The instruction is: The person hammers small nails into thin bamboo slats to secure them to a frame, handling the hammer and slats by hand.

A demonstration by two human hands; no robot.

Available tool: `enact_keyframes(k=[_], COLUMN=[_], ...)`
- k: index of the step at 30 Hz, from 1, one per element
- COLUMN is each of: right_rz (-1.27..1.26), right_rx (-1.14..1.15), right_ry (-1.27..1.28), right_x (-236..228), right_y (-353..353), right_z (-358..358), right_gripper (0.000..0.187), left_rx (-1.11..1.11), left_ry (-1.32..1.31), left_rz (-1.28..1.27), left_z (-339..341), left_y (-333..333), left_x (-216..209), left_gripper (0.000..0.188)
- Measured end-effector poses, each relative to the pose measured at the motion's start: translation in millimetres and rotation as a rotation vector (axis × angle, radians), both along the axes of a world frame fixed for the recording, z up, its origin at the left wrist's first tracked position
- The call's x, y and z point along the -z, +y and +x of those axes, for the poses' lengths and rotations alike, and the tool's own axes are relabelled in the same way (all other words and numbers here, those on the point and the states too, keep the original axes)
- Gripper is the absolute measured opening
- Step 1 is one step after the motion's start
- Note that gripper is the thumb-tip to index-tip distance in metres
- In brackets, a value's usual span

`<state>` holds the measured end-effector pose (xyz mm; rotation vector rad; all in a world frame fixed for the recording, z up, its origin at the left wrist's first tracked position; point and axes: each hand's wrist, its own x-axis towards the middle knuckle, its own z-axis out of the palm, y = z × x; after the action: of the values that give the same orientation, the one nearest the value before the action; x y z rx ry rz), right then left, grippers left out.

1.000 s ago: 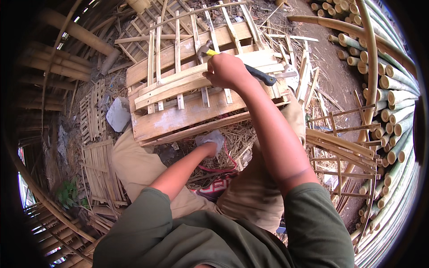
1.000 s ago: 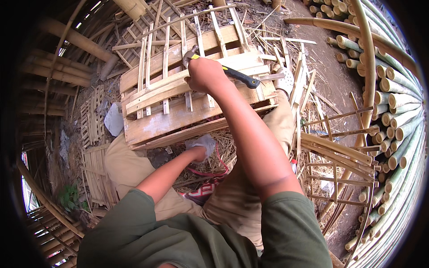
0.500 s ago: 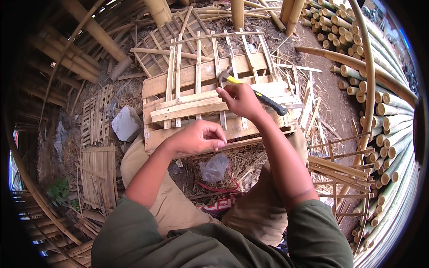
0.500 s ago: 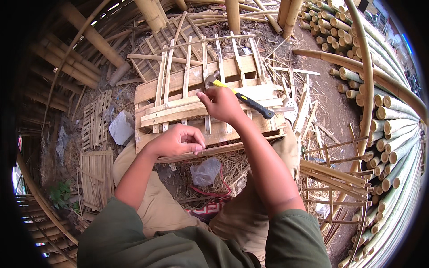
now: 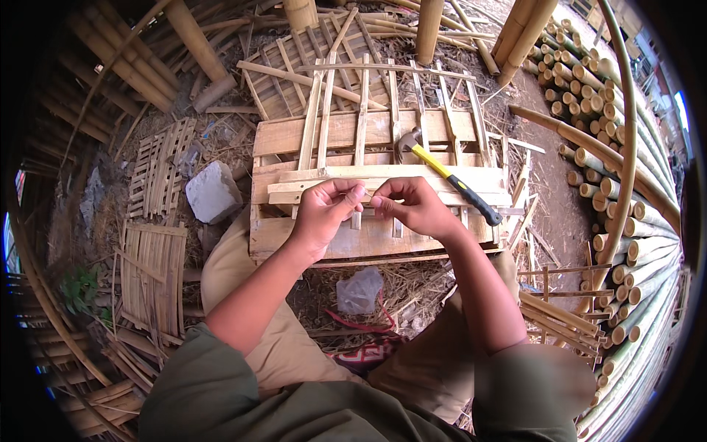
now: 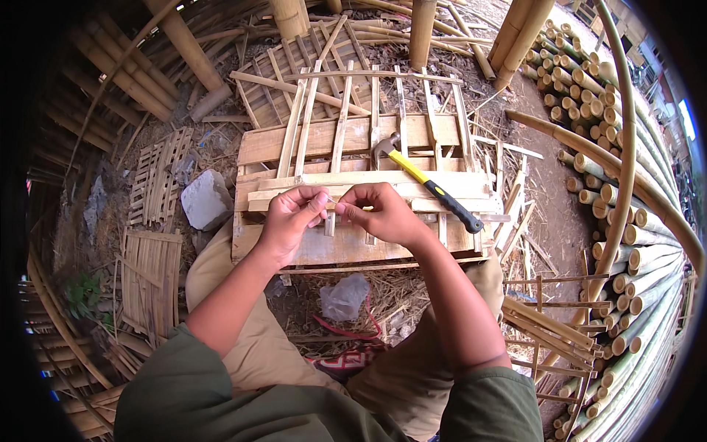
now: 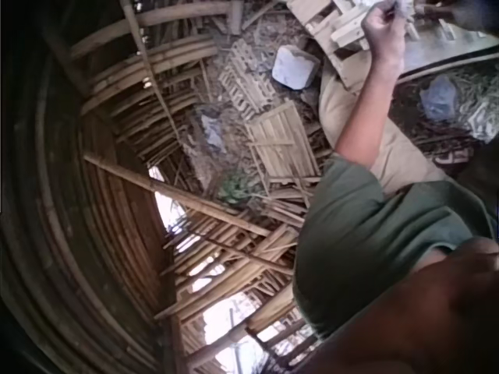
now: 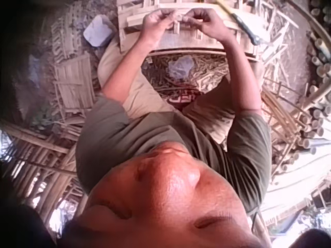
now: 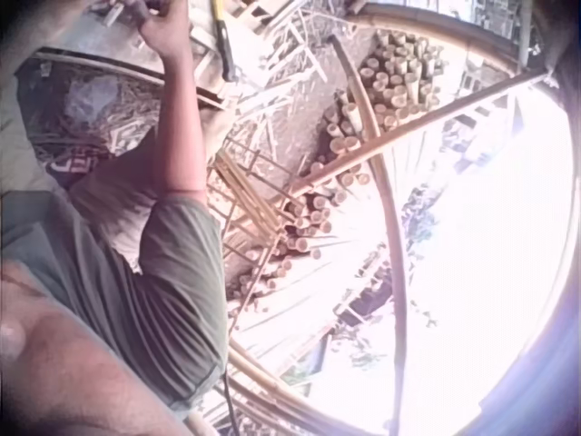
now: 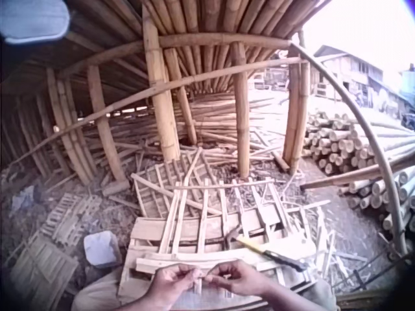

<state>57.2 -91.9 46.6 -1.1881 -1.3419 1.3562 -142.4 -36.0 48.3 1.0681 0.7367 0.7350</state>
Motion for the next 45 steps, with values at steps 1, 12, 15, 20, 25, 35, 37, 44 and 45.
enact_keyframes(k=[1,12,15,20,25,35,37,44,45], right_rz=[0.018,0.091,0.060,0.116,0.203,-0.071,-0.155,-0.087,-0.073], right_rx=[0.046,0.172,0.139,0.131,0.134,0.694,0.663,0.636,0.630], right_ry=[0.009,-0.306,-0.363,-0.305,-0.385,-1.349,-1.374,-1.334,-1.332], right_x=[1,5,4,9,5,12,20,35,36], right_y=[0,2,-1,-1,0,-11,-10,-6,-6], right_z=[-1,4,6,0,5,55,63,82,83], right_gripper=[0.021,0.016,0.012,0.013,0.016,0.033,0.030,0.029,0.027], left_rx=[-0.002,0.017,0.120,0.087,0.074,0.138,0.139,0.108,0.100], left_ry=[0.011,0.409,0.581,0.554,0.478,0.454,0.457,0.445,0.445], left_rz=[-0.004,0.398,0.584,0.568,0.540,0.531,0.517,0.569,0.566], left_z=[1,-2,3,7,7,2,3,0,-1], left_y=[0,4,-1,-6,-1,1,1,3,3], left_x=[-2,18,10,16,24,21,22,21,21], left_gripper=[0.021,0.019,0.014,0.014,0.021,0.026,0.025,0.019,0.018])
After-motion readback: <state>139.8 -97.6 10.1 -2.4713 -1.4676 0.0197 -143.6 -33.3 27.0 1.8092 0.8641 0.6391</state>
